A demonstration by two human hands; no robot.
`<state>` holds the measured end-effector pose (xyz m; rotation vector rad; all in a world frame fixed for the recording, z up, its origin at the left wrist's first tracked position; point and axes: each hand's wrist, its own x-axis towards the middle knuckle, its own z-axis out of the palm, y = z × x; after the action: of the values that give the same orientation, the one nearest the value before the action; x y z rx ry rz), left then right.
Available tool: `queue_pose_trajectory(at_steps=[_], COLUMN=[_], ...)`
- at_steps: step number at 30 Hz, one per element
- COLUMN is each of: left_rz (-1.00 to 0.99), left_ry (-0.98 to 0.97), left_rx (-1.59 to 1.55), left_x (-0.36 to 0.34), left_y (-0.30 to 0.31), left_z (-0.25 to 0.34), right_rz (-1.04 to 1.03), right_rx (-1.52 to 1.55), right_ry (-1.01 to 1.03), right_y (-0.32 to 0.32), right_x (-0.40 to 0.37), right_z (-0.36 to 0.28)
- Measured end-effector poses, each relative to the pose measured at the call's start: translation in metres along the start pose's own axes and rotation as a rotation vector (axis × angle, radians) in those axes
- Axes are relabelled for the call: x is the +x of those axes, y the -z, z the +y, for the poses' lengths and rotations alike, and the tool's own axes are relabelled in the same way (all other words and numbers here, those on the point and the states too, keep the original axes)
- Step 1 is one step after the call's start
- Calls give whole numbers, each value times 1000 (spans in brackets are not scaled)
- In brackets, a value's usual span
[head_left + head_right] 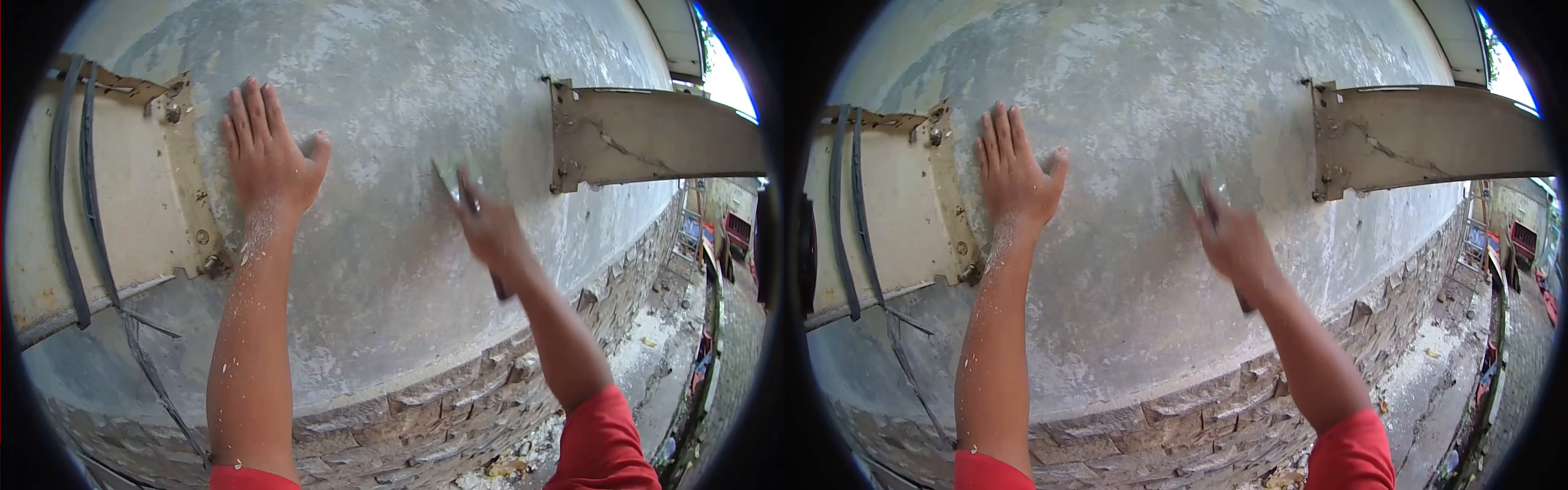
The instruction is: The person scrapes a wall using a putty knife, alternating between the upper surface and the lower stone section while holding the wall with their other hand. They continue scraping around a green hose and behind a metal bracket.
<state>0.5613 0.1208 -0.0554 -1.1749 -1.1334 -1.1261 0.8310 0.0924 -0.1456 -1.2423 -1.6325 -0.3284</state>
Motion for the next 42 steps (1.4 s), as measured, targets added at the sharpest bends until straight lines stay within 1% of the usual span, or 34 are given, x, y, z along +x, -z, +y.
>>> queue_pose_trajectory(at_steps=[1, 2, 3, 4, 6, 7, 9, 11, 12, 13, 14, 15, 17, 18, 19, 20, 21, 22, 24, 25, 27, 28, 29, 30, 31, 33, 34, 35, 36, 37, 38, 39, 41, 42], left_rz=[-10, 13, 37, 33, 24, 15, 42, 44, 51, 46, 56, 71, 89, 94, 92, 95, 110, 94, 93, 82, 83, 50, 21, 33, 59, 89, 83, 88, 109, 107, 100, 118, 44, 43], left_ry=[-5, -13, -25, -35, -36, -44, -45, -49, -49, -45, -37, -33, -35, -37, -40, -47, -47, -49, -45, -45, -48, -24, 9, 24, 29, 49, 67, 86, 98, 94, 86, 95, 92, 96], left_rx=[-4, -19, -33, -30, -16, -18, -10, -18, -23, -39, -23, -4, 6, 21, 38, 26, 35, 44, 62, 61, 67, 83, 95, 93, 80, 71, 93, 118, 128, 116, 106, 139, 103, 93], left_x=[-6, -11, -16, -19, -25, -30, -35, -43, -46, -48, -48, -46, -46, -45, -46, -46, -45, -46, -47, -47, -50, -51, -51, -50, -49, -49, -49, -44, -42, -44, -45, -43, -45, -45], left_y=[-1, -2, -2, 0, 1, 1, 1, 2, 1, 0, 1, 0, -2, -2, -2, -2, -3, -3, -3, -3, -2, -2, -3, -4, -6, -8, -9, -10, -11, -12, -11, -7, -5, -5], left_z=[3, 5, 7, 7, 8, 10, 13, 18, 22, 25, 26, 29, 31, 31, 32, 31, 31, 30, 28, 27, 33, 36, 40, 46, 51, 60, 64, 68, 69, 70, 68, 63, 67, 67], right_rz=[134, 158, 252, 359, 219, 214, 118, 165, 164, 146, 116, 82, 204, 158, 220, 253, 207, 215, 282, 318, 306, 160, 135, 205, 37, 79, 39, 7, 194, 179, 229, 90, 114, 109], right_rx=[-80, 44, -65, -45, 68, 70, -78, -56, 62, 74, 78, 40, 22, 14, -2, -28, -41, -35, -90, -44, -108, 64, 169, 52, 120, 115, 115, 118, 73, -23, -41, 105, -81, -78], right_ry=[145, 6, 42, 122, 5, -6, 7, -52, -9, -40, -85, -115, -10, -30, -62, -44, -49, -27, 100, 121, 89, -33, -72, 64, -54, -6, -12, -10, 130, 114, 123, 58, 111, 109], right_y=[5, 23, 34, 46, 83, 81, 71, 34, 10, 0, -4, -4, 5, 33, 57, 75, 100, 106, 117, 104, 78, 77, 46, 20, 30, 29, 44, 64, 73, 90, 110, 154, 162, 151], right_x=[35, 67, 109, 143, 161, 154, 122, 53, 22, -15, -38, -38, 14, 55, 95, 138, 178, 193, 210, 195, 125, 76, 43, 9, -21, -11, 14, 60, 107, 161, 202, 237, 256, 264], right_z=[4, -14, -15, -15, -28, -20, -3, 26, 55, 63, 66, 68, 71, 55, 40, 41, 38, 40, 52, 67, 95, 92, 125, 153, 140, 140, 127, 109, 99, 82, 64, 35, 33, 59])
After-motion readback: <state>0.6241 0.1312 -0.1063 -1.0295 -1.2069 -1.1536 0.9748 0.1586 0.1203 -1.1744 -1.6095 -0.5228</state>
